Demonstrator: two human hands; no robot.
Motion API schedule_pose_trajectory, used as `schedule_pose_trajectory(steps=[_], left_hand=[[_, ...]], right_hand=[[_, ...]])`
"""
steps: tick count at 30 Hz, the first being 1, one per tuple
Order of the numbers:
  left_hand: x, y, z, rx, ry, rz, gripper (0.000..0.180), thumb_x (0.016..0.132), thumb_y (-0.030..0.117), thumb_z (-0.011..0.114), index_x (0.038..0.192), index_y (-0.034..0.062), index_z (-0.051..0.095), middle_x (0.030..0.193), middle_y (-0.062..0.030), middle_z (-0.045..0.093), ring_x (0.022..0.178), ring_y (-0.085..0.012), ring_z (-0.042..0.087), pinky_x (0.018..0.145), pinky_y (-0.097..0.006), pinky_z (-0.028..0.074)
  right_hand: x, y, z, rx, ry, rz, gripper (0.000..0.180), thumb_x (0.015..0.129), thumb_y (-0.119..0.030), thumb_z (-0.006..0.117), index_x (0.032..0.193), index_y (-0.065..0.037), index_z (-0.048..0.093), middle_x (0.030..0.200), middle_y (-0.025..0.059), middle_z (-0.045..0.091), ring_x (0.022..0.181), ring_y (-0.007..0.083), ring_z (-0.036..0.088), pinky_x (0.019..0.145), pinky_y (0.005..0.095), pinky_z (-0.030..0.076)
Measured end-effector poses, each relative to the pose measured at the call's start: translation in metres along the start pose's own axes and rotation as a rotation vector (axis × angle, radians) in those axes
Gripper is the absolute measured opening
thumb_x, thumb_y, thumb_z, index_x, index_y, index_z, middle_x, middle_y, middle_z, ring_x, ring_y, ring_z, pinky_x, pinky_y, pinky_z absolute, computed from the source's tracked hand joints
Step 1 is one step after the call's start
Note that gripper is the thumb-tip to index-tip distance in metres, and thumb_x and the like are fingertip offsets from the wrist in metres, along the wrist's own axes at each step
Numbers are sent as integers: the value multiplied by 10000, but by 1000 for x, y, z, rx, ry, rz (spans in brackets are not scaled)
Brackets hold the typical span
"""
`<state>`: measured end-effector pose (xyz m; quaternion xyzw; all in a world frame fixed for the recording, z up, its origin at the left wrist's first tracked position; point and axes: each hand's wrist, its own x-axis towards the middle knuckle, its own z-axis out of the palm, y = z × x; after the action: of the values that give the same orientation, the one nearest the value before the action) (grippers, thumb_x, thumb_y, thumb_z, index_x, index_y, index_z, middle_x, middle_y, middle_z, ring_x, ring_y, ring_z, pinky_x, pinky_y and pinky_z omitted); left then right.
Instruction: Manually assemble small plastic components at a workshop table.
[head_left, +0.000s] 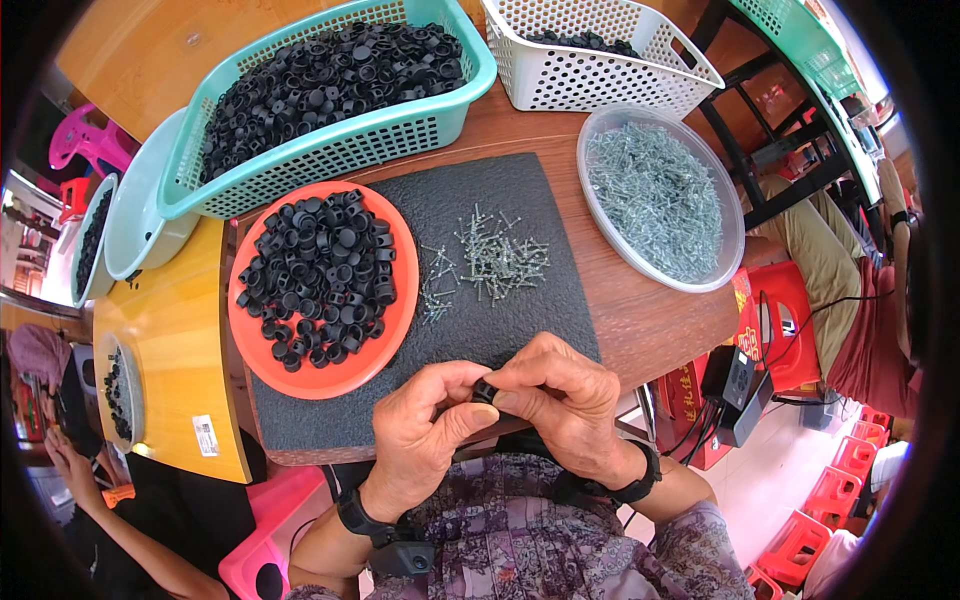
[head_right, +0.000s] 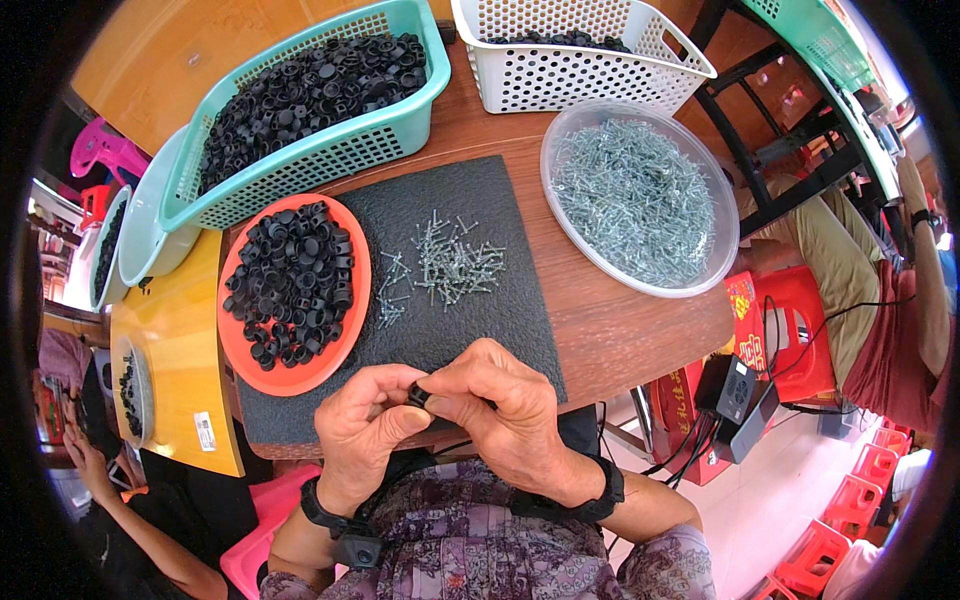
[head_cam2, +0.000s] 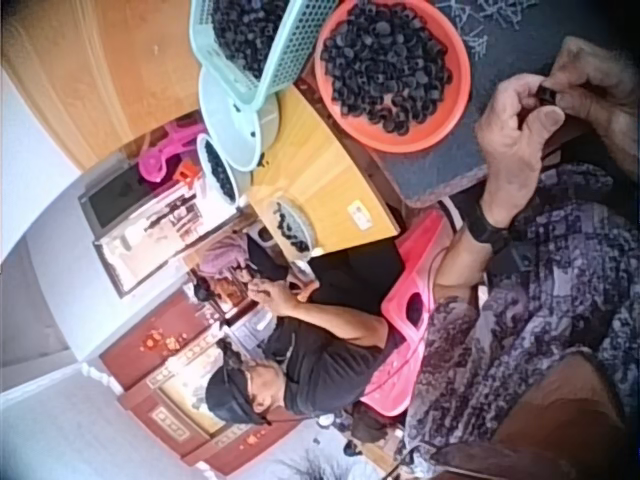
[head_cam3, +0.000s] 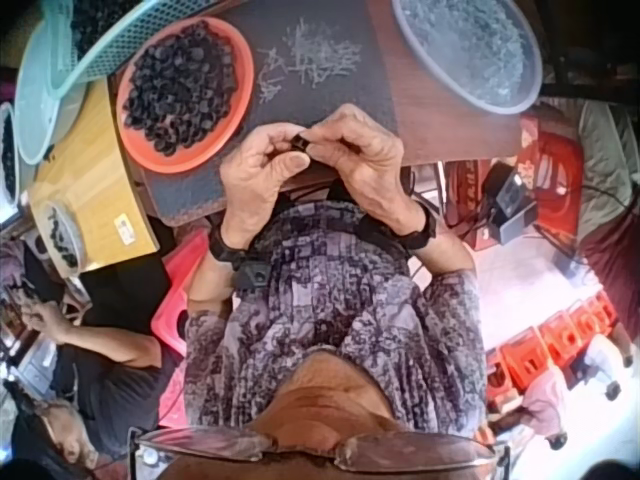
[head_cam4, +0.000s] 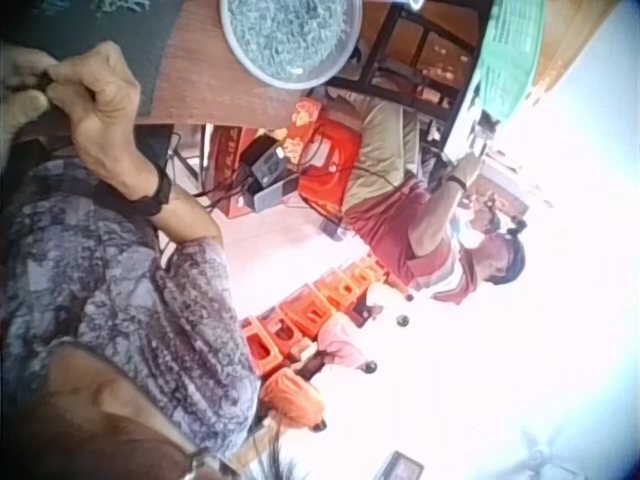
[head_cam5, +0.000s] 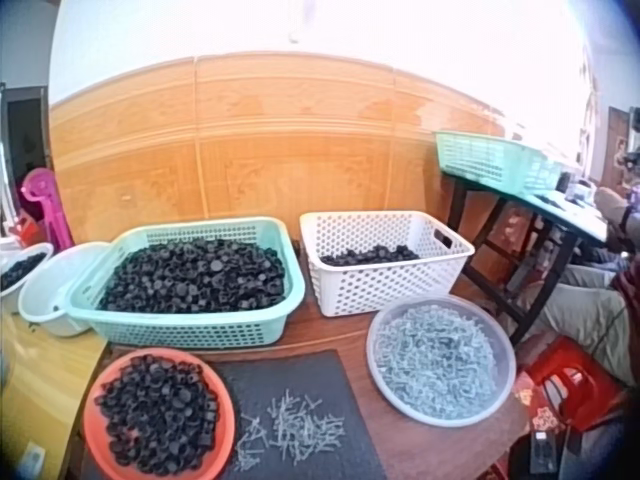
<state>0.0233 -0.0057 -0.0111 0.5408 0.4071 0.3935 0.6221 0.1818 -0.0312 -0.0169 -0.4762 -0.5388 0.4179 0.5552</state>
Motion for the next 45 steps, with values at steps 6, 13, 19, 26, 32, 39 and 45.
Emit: schedule_pose_trajectory(steps=[6,13,19,26,32,39,45], left_hand=[[2,0,-7,252,-67,134,385,774,165,724,1093,-17,605,750,21,554,659,-36,498,560,-171,413],[-1,-3,-5,224,-16,101,322,768,178,730,1022,20,612,715,-18,595,634,-83,554,572,-219,450],[0,2,-5,110,-40,52,316,800,213,711,970,-20,580,784,-3,595,692,-48,554,613,-179,468],[0,2,-4,165,-61,134,338,839,283,672,952,-18,567,752,1,589,654,-44,544,581,-184,463],[-1,3,0,222,-52,180,378,838,336,658,943,-16,567,727,-1,589,643,-47,543,574,-189,456],[2,-10,-3,357,-19,310,270,786,218,717,928,21,600,702,-30,612,619,-104,598,552,-231,468],[-4,1,-2,-107,19,-93,145,737,-44,668,872,-17,620,732,-29,636,598,-70,556,513,-208,430]], right_hand=[[1,2,-1,56,-21,-24,193,742,59,677,918,-20,666,802,67,612,709,141,570,614,250,455],[1,-5,-3,-53,-25,-5,181,752,39,673,920,-26,661,793,73,612,699,148,567,611,254,455],[1,-4,-7,-14,-19,26,306,738,-47,714,1023,-2,615,830,79,604,678,179,547,592,284,442],[6,-15,-2,-191,-160,-188,464,710,-226,752,1051,29,565,784,94,568,656,219,531,565,310,439],[2,-7,1,-228,-128,-297,495,690,-226,750,1058,40,552,749,97,549,641,224,524,551,327,423],[3,-5,0,-254,-118,-331,475,683,-175,746,1056,42,551,742,110,544,633,254,516,551,340,421],[6,-11,-3,-306,-141,-421,533,648,-132,753,1103,52,545,739,108,534,644,276,510,561,363,435]])
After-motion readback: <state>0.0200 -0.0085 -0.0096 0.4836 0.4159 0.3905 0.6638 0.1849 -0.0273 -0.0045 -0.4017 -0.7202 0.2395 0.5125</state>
